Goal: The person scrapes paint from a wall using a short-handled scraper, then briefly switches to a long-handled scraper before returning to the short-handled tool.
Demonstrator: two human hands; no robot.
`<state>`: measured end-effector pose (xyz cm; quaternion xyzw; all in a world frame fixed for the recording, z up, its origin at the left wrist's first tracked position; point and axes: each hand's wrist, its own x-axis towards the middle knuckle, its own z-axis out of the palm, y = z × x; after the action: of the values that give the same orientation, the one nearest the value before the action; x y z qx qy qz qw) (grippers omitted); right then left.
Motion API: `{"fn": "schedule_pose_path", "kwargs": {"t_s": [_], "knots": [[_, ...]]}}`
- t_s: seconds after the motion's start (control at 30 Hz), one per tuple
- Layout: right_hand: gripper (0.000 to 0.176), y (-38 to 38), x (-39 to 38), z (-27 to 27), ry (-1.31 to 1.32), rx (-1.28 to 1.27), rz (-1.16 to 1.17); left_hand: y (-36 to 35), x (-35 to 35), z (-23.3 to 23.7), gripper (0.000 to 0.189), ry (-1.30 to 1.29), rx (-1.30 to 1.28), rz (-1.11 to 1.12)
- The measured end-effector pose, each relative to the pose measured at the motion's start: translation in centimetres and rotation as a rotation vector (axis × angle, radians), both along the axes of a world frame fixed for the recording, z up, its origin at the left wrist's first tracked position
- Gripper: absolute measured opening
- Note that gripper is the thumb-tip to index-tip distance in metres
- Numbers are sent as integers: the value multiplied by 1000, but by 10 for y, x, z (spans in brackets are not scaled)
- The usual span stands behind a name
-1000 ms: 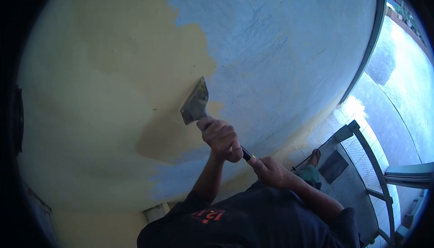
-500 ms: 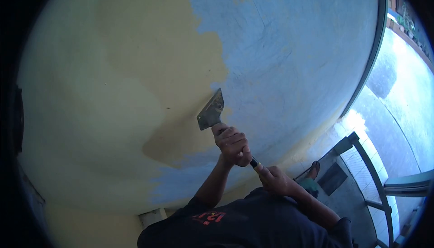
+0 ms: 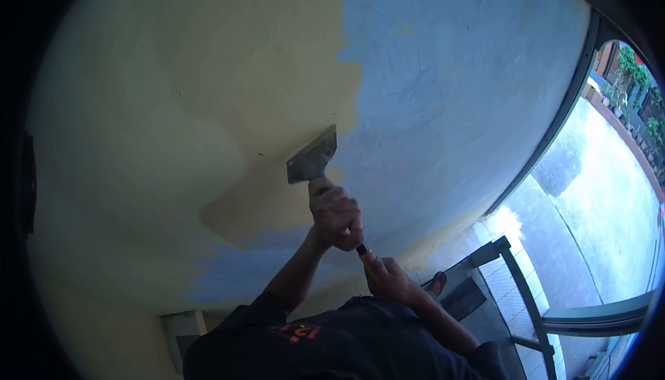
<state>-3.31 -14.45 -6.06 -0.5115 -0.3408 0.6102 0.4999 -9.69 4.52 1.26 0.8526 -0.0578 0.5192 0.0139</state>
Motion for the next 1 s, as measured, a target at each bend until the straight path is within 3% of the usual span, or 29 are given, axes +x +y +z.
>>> {"fn": "schedule_pose_path", "kwargs": {"t_s": [0.07, 0.27, 0.4, 0.6, 0.7, 0.87, 1.0], "knots": [[60, 2, 3, -5, -151, 105, -35, -4, -4, -8, 17, 68, -6, 15], [64, 0, 0, 5, 62, -65, -28, 1, -1, -1, 17, 44, -23, -27], [65, 0, 3, 2, -20, -14, -44, 0, -1, -2, 17, 27, -7, -21], [64, 0, 0, 0, 82, -98, -32, -2, -3, -1, 17, 48, -4, 0], [63, 2, 3, 4, -74, 14, -54, 0, -2, 3, 16, 25, 9, -13], [62, 0, 8, 14, 67, -80, -23, -1, 2, 8, 15, 8, 28, -13], [62, 3, 4, 10, -6, -53, -38, 1, 0, 9, 16, 23, 16, -24]]}}
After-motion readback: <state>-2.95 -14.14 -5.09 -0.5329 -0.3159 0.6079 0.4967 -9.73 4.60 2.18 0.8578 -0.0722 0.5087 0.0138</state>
